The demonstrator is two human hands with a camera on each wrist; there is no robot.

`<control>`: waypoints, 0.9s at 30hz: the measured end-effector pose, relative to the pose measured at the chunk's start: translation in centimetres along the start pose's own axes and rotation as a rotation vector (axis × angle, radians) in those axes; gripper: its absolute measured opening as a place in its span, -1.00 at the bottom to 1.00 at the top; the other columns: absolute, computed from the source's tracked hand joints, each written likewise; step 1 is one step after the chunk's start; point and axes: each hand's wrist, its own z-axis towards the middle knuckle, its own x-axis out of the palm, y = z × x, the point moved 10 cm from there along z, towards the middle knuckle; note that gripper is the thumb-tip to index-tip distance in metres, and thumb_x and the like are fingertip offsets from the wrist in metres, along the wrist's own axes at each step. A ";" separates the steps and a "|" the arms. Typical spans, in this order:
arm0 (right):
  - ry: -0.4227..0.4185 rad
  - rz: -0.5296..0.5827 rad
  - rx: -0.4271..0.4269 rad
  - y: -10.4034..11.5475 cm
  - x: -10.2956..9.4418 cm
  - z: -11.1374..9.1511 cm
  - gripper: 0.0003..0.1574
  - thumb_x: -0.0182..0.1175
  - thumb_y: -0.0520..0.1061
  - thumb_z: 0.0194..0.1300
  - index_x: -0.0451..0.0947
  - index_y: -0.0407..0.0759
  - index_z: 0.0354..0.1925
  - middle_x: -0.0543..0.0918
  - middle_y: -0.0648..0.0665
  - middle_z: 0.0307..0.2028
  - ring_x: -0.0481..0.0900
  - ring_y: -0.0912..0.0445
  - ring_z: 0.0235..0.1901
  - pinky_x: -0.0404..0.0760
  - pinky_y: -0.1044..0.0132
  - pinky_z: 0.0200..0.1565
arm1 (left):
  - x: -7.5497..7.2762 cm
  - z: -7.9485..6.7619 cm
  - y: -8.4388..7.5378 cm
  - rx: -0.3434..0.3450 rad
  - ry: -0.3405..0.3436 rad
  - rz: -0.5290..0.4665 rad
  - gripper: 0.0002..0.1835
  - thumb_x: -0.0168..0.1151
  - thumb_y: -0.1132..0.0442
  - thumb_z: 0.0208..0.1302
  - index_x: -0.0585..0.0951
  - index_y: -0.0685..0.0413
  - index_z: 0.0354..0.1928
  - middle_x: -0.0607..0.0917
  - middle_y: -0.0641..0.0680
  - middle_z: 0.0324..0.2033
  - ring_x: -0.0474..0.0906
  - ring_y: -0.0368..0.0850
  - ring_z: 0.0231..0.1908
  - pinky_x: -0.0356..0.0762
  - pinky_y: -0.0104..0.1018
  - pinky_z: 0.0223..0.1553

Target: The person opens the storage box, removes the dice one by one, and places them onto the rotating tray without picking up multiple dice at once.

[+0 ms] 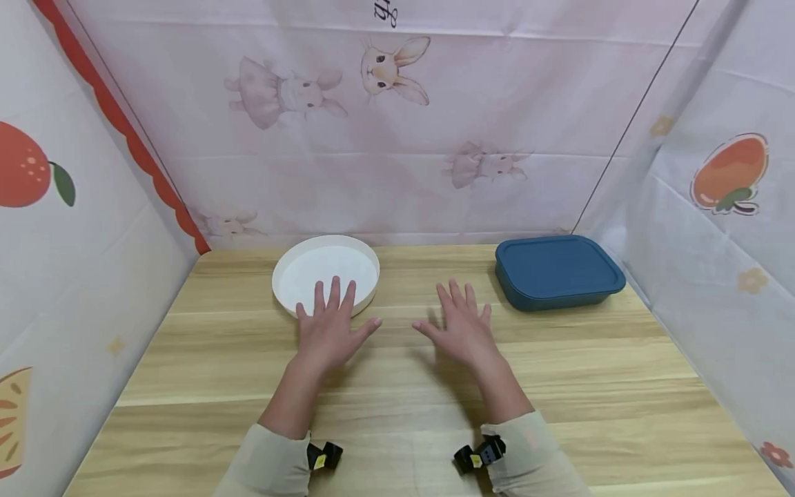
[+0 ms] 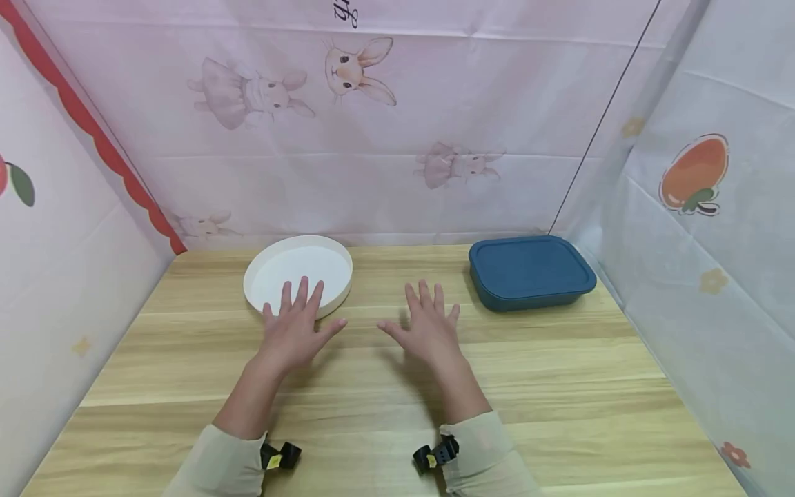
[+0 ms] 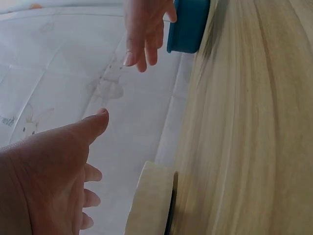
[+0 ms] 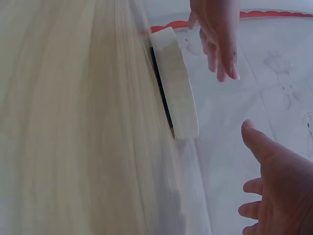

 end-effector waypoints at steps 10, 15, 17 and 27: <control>-0.083 0.038 -0.001 -2.7 -3.2 0.1 0.08 0.11 0.43 0.29 0.09 -0.11 0.52 0.13 -0.25 0.51 -0.12 -0.25 0.52 -0.07 -0.44 0.39 | -0.2 1.0 -1.7 0.081 -0.040 -0.082 -0.08 -0.05 -0.41 0.33 0.04 -0.09 0.56 -0.06 0.17 0.56 -0.23 0.25 0.54 -0.23 0.45 0.40; -0.234 0.143 0.056 -6.9 -5.9 -0.3 -0.15 0.14 0.23 0.38 0.24 -0.17 0.44 0.28 -0.29 0.43 0.10 -0.27 0.45 0.14 -0.32 0.38 | -0.4 1.6 -3.2 0.150 -0.085 -0.127 -0.15 0.04 -0.33 0.34 0.18 -0.02 0.52 0.12 0.20 0.52 -0.03 0.26 0.50 -0.06 0.37 0.42; -0.345 0.215 0.099 -9.0 -7.2 -0.7 -0.25 0.17 0.17 0.38 0.35 -0.16 0.38 0.39 -0.26 0.36 0.23 -0.23 0.39 0.25 -0.24 0.36 | -0.5 1.9 -3.8 0.180 -0.100 -0.153 -0.17 0.05 -0.30 0.35 0.23 0.03 0.49 0.18 0.21 0.49 0.04 0.27 0.49 0.03 0.31 0.43; -0.955 0.652 0.476 -19.1 -11.9 -5.1 -0.38 0.34 -0.09 0.22 0.48 -0.08 0.25 0.27 -0.09 0.28 0.19 0.06 0.31 0.36 0.15 0.29 | -0.2 2.5 -7.1 0.238 -0.032 -0.393 -0.25 0.09 -0.20 0.38 0.28 0.05 0.47 0.25 0.15 0.47 0.07 0.12 0.50 0.10 0.09 0.47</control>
